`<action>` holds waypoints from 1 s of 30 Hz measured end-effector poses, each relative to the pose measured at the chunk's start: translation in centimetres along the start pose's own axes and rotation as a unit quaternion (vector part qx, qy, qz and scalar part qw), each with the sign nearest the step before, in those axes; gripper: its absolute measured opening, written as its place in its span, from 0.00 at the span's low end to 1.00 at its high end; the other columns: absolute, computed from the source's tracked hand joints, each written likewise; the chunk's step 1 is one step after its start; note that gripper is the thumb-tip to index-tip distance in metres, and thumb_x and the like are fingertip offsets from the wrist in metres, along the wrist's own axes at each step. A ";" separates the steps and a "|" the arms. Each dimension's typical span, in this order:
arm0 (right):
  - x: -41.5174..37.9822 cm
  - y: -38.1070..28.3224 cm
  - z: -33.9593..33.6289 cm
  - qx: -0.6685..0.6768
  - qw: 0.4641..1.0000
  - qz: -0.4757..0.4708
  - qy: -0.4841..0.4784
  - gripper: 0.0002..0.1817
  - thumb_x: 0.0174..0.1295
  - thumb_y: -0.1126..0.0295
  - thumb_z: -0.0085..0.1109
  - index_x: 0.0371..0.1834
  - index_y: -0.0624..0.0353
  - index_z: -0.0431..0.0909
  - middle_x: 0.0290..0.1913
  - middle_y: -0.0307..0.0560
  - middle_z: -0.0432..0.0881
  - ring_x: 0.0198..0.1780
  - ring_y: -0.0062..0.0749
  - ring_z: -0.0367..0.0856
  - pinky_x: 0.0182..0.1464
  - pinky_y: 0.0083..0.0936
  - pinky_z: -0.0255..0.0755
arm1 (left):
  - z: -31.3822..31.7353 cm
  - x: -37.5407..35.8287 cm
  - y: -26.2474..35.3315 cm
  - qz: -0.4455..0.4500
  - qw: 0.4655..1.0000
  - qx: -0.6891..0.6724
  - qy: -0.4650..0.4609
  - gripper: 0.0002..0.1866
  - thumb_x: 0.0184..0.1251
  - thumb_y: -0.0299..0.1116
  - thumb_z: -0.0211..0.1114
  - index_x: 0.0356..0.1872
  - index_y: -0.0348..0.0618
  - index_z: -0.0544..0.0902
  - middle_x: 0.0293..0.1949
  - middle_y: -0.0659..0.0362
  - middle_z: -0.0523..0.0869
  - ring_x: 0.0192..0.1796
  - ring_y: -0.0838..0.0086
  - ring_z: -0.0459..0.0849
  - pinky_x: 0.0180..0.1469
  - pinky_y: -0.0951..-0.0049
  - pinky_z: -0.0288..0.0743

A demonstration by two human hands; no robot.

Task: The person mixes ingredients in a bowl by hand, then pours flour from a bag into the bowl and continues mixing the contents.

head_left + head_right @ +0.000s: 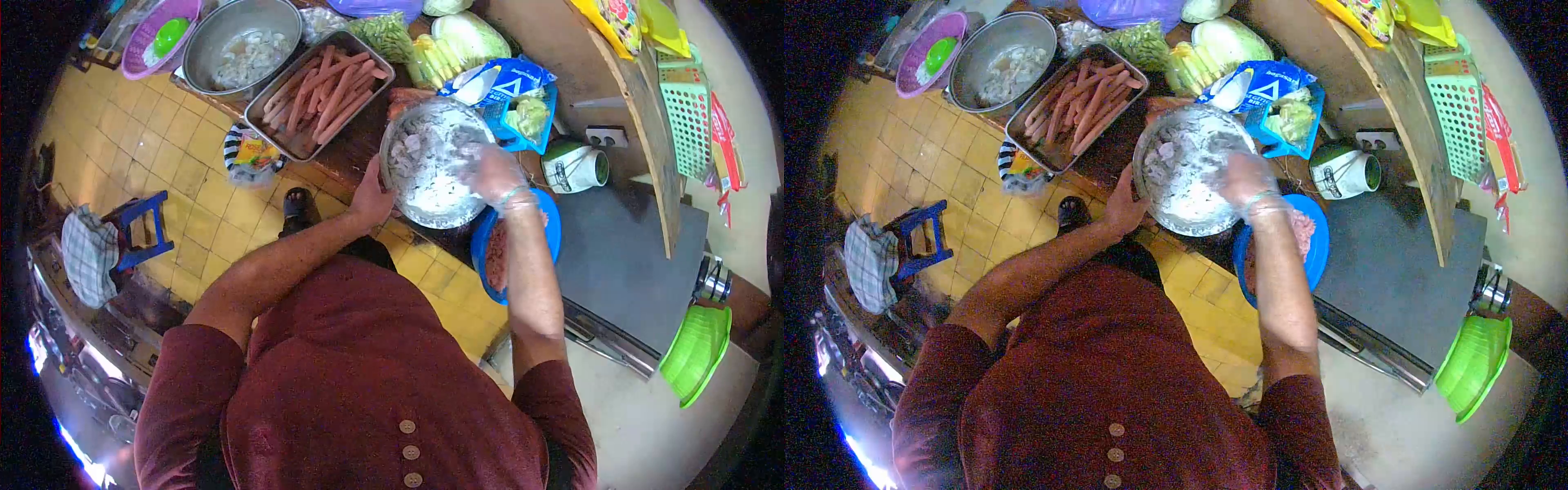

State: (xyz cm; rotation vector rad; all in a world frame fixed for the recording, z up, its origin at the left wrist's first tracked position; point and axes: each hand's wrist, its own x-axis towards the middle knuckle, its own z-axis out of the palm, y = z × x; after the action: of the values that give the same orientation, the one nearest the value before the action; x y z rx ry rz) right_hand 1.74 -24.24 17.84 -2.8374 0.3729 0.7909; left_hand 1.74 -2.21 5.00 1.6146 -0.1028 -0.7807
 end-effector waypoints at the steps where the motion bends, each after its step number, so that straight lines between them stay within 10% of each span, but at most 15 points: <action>1: 0.9 -1.0 1.8 -0.013 0.997 -0.055 0.047 0.30 0.51 0.57 0.72 0.59 0.53 0.79 0.59 0.55 0.80 0.62 0.52 0.76 0.65 0.41 0.68 | 0.1 0.0 -0.3 -0.002 1.000 -0.001 0.002 0.37 0.68 0.20 0.57 0.75 0.49 0.50 0.61 0.51 0.76 0.46 0.64 0.86 0.30 0.69 0.87; 4: 4.1 -3.8 8.3 -0.020 0.980 -0.144 0.132 0.34 0.53 0.52 0.69 0.66 0.46 0.74 0.71 0.49 0.70 0.77 0.52 0.55 0.74 0.55 0.50 | 0.3 0.3 -0.9 0.040 0.999 -0.012 0.019 0.37 0.67 0.19 0.57 0.74 0.49 0.51 0.59 0.52 0.78 0.46 0.65 0.86 0.29 0.69 0.87; 6: 4.5 -3.6 11.1 -0.105 0.968 -0.174 0.145 0.33 0.55 0.52 0.67 0.67 0.37 0.72 0.69 0.56 0.70 0.74 0.52 0.59 0.65 0.69 0.56 | 0.3 0.3 -0.3 -0.020 0.995 -0.102 0.006 0.38 0.66 0.19 0.58 0.74 0.48 0.52 0.57 0.53 0.79 0.43 0.67 0.86 0.28 0.69 0.86; 8: 2.9 -3.6 10.9 -0.051 0.979 -0.182 0.082 0.31 0.52 0.55 0.67 0.62 0.48 0.77 0.68 0.49 0.72 0.78 0.53 0.51 0.74 0.64 0.43 | 1.0 1.4 -3.3 0.014 0.989 -0.146 0.005 0.38 0.65 0.18 0.58 0.74 0.49 0.52 0.56 0.53 0.79 0.41 0.68 0.86 0.27 0.70 0.85; 13: 1.9 2.7 9.0 0.035 0.968 -0.236 0.079 0.30 0.49 0.74 0.65 0.61 0.53 0.77 0.63 0.52 0.77 0.67 0.53 0.71 0.69 0.39 0.64 | 0.4 0.5 -1.5 -0.015 0.978 -0.208 -0.004 0.39 0.64 0.18 0.58 0.75 0.48 0.52 0.54 0.53 0.81 0.37 0.68 0.87 0.28 0.70 0.84; 17: 3.7 2.3 2.1 0.061 0.995 -0.062 -0.037 0.21 0.63 0.65 0.57 0.59 0.51 0.78 0.59 0.61 0.78 0.61 0.60 0.75 0.65 0.44 0.69 | 0.5 0.1 -1.2 -0.032 0.989 -0.142 0.010 0.39 0.65 0.20 0.59 0.75 0.48 0.52 0.54 0.53 0.81 0.37 0.69 0.86 0.30 0.70 0.84; 19: 6.7 2.2 1.3 0.056 0.987 -0.149 0.009 0.21 0.64 0.57 0.57 0.58 0.54 0.79 0.58 0.62 0.80 0.62 0.58 0.75 0.65 0.43 0.68 | 0.8 0.4 -2.2 -0.022 0.996 -0.083 0.026 0.39 0.65 0.21 0.60 0.75 0.48 0.52 0.55 0.53 0.81 0.38 0.70 0.86 0.31 0.71 0.83; 21: 11.1 2.6 3.4 0.091 0.982 -0.166 0.006 0.28 0.62 0.49 0.61 0.58 0.58 0.78 0.58 0.59 0.81 0.62 0.52 0.76 0.65 0.40 0.68 | 1.7 1.5 -5.0 0.232 0.962 0.053 0.137 0.38 0.65 0.21 0.60 0.75 0.47 0.55 0.57 0.52 0.80 0.48 0.69 0.85 0.43 0.71 0.83; 24: 14.9 1.1 7.0 0.111 0.985 -0.128 -0.043 0.41 0.53 0.37 0.67 0.60 0.60 0.77 0.57 0.54 0.82 0.61 0.43 0.78 0.65 0.36 0.68 | -0.4 -0.9 1.9 -0.002 0.987 -0.160 0.023 0.38 0.62 0.23 0.63 0.73 0.39 0.58 0.65 0.49 0.74 0.66 0.62 0.74 0.69 0.67 0.66; 30: 14.9 -2.8 6.3 -0.093 0.931 -0.209 -0.284 0.45 0.44 0.30 0.67 0.55 0.58 0.80 0.55 0.56 0.83 0.55 0.48 0.81 0.62 0.40 0.70 | 1.7 0.9 -3.6 0.044 0.949 -0.307 0.052 0.37 0.58 0.17 0.63 0.71 0.40 0.62 0.60 0.55 0.78 0.58 0.68 0.79 0.62 0.69 0.73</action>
State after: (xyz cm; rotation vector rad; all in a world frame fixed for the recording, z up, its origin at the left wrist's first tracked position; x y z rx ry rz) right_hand 11.83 -22.99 5.00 -2.5249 -0.3941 1.5253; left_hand 0.26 -3.31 1.39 1.0446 0.1350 -0.5790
